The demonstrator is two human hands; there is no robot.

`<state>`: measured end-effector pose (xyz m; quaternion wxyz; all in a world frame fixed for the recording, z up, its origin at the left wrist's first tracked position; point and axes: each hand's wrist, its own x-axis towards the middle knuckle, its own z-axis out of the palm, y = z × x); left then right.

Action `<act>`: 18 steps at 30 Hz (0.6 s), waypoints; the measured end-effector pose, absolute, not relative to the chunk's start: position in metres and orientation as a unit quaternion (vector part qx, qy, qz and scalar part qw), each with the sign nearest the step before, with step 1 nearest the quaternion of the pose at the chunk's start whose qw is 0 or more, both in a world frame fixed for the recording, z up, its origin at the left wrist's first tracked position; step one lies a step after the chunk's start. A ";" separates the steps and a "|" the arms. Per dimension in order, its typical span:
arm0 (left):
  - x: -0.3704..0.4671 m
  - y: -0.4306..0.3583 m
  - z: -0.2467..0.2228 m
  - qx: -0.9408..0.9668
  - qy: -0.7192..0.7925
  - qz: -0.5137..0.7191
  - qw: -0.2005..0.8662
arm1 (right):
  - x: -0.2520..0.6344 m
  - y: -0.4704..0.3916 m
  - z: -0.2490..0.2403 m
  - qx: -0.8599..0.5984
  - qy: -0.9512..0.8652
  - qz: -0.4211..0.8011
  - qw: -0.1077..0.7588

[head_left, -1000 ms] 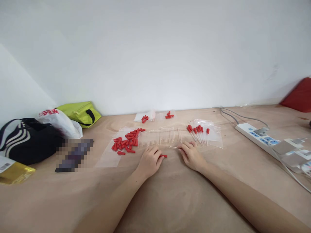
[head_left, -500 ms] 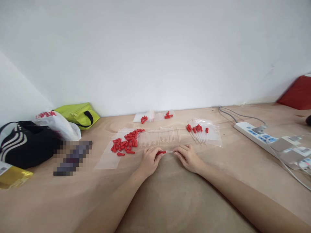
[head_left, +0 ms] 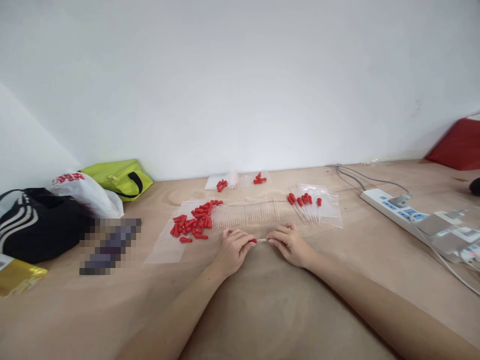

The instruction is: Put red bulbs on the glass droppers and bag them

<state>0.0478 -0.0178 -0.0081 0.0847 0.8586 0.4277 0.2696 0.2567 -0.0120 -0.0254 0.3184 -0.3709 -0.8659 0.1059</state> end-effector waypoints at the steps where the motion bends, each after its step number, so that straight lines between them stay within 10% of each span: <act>1: 0.047 -0.018 -0.007 0.863 0.421 0.268 0.083 | 0.257 -0.011 -0.025 -0.366 -0.869 0.108 0.315; 18: 0.048 -0.020 -0.010 0.882 0.390 0.262 0.047 | 0.252 -0.020 -0.019 -0.363 -0.885 0.003 0.290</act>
